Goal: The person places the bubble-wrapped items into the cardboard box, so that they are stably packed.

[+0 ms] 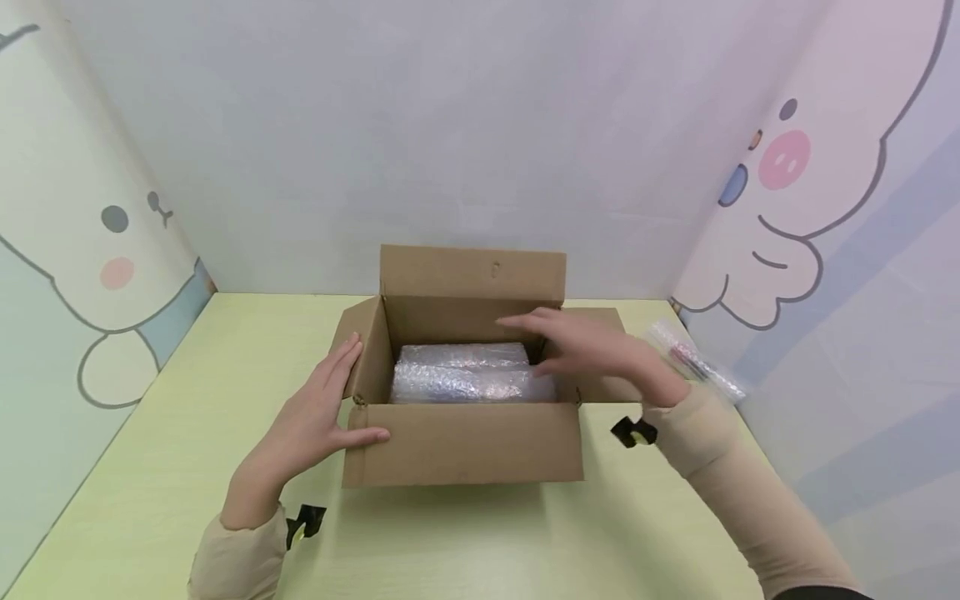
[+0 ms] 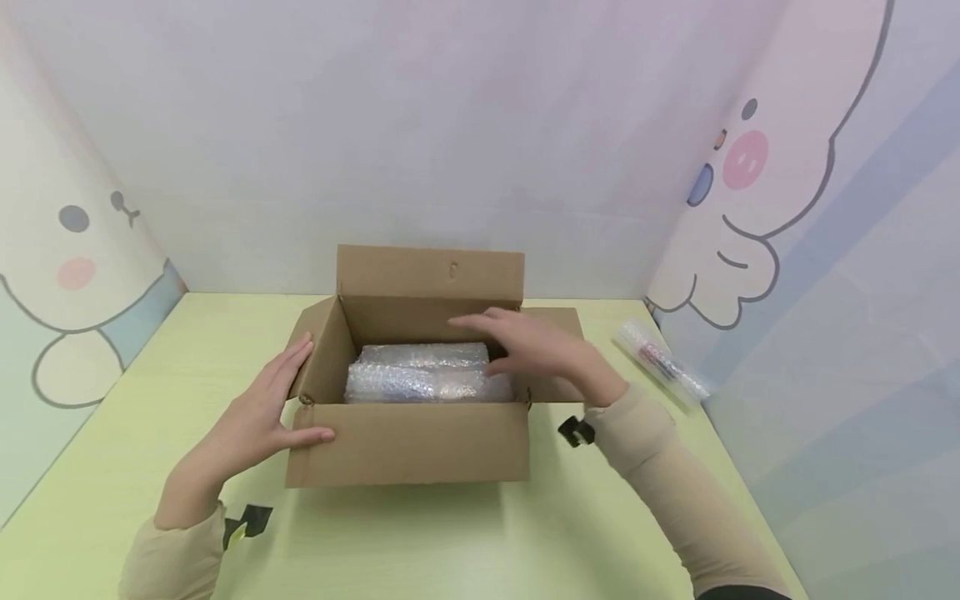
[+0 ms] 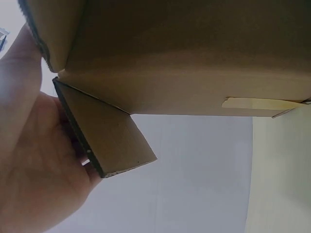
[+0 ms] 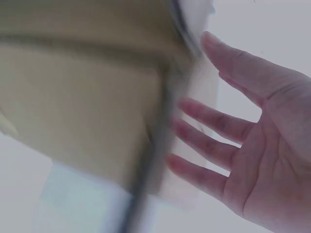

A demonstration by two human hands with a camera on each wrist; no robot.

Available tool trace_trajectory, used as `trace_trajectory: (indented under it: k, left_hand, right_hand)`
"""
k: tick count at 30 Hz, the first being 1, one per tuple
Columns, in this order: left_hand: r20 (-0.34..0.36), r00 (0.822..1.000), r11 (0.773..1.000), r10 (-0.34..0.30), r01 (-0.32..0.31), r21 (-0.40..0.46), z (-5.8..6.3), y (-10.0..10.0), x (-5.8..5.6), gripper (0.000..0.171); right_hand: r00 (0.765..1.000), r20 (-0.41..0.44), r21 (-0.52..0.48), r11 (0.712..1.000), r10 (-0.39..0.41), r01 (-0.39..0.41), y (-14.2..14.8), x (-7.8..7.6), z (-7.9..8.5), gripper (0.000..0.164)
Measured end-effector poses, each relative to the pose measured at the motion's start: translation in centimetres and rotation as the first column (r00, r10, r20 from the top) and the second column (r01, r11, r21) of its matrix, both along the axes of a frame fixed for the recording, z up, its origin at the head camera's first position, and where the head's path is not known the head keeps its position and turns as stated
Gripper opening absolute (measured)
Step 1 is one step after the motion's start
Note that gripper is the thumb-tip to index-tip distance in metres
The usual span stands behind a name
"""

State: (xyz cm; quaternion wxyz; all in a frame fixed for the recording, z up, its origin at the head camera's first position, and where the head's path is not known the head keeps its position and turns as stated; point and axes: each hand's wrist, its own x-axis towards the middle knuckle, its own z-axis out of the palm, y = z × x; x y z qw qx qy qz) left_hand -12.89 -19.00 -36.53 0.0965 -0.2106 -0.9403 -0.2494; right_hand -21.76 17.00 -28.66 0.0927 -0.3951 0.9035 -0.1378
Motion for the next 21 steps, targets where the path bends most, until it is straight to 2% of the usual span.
trace_trajectory:
  k: [3,6,8,10,16,21]
  left_hand:
    - [-0.008,1.0,1.0,-0.003,0.003,-0.002,0.0,0.0,-0.1,0.115]
    - [-0.006,1.0,1.0,-0.002,0.002,-0.002,0.0,0.1,-0.1,0.115]
    - [-0.006,1.0,1.0,-0.001,0.001,-0.001,0.0,0.1,-0.2,0.115]
    - [-0.002,1.0,1.0,0.0,0.0,-0.001,0.0,0.1,-0.2,0.116]
    - [0.012,1.0,1.0,0.008,-0.008,-0.002,-0.1,-0.1,-0.1,0.116]
    - [0.015,1.0,1.0,0.011,-0.011,0.001,-0.1,-0.1,-0.1,0.116]
  right_hand:
    - [0.998,-0.021,-0.095,0.994,-0.051,0.049,2.6,-0.5,1.2,0.076]
    - [0.992,-0.058,-0.189,0.977,-0.112,0.099,5.9,-1.3,1.8,0.074]
    - [0.982,-0.094,-0.23,0.963,-0.165,0.139,8.3,-1.9,1.8,0.073]
    - [0.962,-0.129,-0.249,0.947,-0.241,0.204,10.5,-2.3,1.6,0.072]
    - [0.906,-0.119,-0.242,0.897,-0.406,0.37,15.9,-3.2,-0.4,0.071]
    - [0.854,-0.102,-0.201,0.851,-0.511,0.485,19.4,-4.4,-3.7,0.07]
